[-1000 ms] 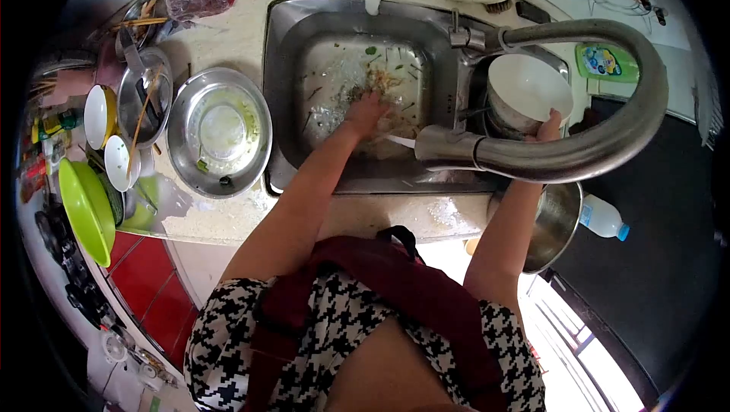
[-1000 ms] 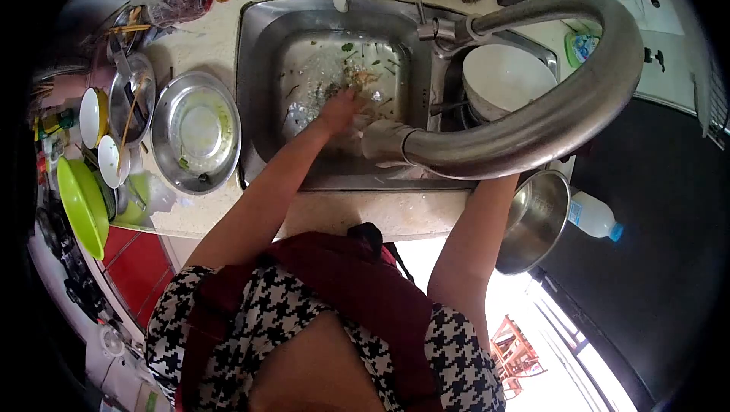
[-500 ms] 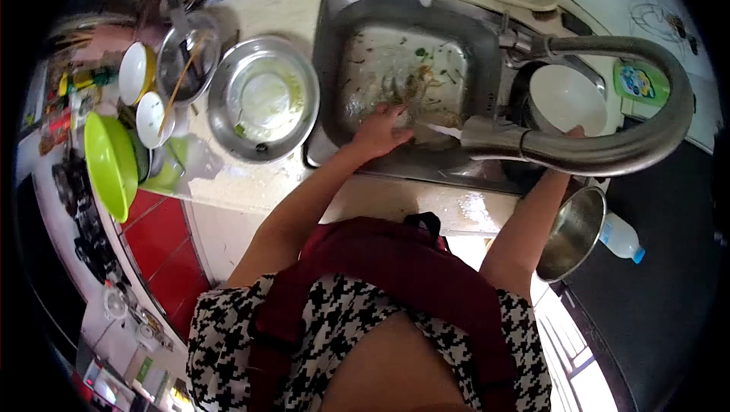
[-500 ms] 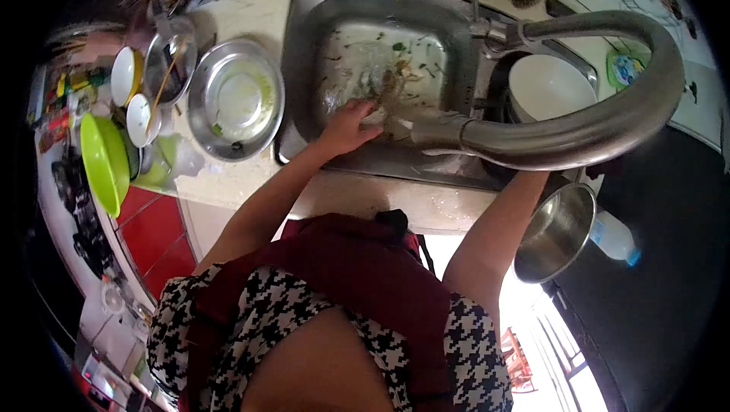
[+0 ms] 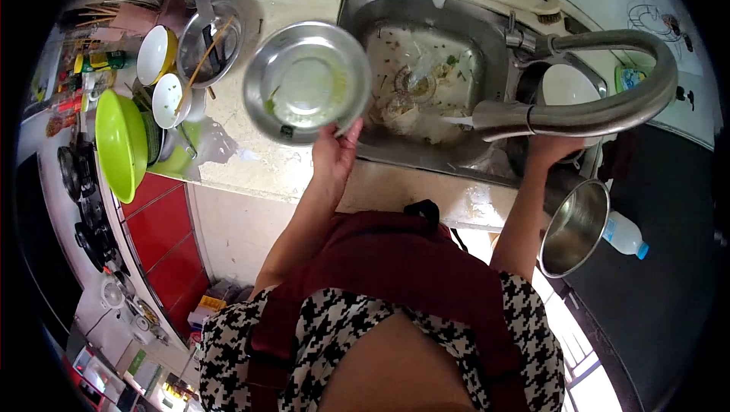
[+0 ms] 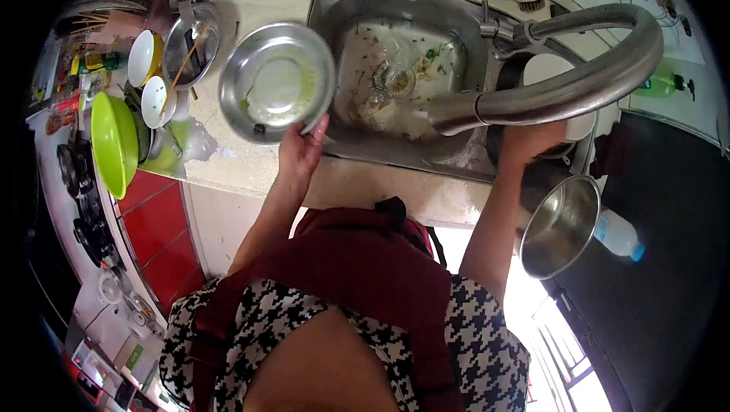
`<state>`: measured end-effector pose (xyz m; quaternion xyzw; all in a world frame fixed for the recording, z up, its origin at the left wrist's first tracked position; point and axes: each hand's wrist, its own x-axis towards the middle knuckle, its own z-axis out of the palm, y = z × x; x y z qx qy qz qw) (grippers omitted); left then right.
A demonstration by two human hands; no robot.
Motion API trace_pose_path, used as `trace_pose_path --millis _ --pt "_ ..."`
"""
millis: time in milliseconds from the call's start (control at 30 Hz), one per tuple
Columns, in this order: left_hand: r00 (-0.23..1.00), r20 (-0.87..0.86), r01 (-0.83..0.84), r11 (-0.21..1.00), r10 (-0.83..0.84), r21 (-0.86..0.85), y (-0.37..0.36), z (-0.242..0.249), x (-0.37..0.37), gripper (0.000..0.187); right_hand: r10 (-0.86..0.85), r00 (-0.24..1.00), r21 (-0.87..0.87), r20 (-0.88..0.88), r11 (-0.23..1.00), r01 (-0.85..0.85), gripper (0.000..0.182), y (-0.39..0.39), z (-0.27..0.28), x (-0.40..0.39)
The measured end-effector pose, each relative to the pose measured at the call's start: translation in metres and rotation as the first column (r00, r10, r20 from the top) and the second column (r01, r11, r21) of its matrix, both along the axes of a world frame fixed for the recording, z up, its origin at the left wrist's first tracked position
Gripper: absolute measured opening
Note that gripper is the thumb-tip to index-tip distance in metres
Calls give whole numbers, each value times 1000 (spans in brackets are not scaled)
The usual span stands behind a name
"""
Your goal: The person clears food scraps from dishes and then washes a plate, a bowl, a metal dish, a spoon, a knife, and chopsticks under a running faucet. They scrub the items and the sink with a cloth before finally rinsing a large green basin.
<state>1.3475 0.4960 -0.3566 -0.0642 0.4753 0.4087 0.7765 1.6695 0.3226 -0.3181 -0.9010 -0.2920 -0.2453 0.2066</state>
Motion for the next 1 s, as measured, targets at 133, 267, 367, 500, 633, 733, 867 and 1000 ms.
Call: trace_pose_path --millis 133,267,367,500,633,733,867,1000 --pt "897 -168 419 908 -410 17 -27 23 10 28 397 722 175 -566 914 -366 42 5 -31 -58" --pt "595 -32 803 594 -803 33 -25 12 16 32 404 200 384 -892 914 -133 44 17 -24 -88" --pt "405 -37 914 403 -914 42 -8 0 32 34 509 56 511 -859 858 41 40 10 -45 -83" --pt "454 -126 890 442 -882 111 0 -27 57 30 400 -15 396 -916 911 115 44 11 -8 -87" --pt "611 -86 788 595 -787 154 -3 -58 75 25 326 -60 312 -943 935 170 41 -5 -16 -76" --pt "639 -186 769 622 -746 147 -2 -30 72 22 282 -307 147 -909 906 397 38 -8 -13 -72" --pt "488 -611 865 439 -623 244 14 -7 57 38 388 -486 241 -783 910 337 39 -10 -63 -86" --pt "680 -544 730 519 -491 444 21 -17 47 31 487 -342 385 -804 864 325 36 13 -76 -106"
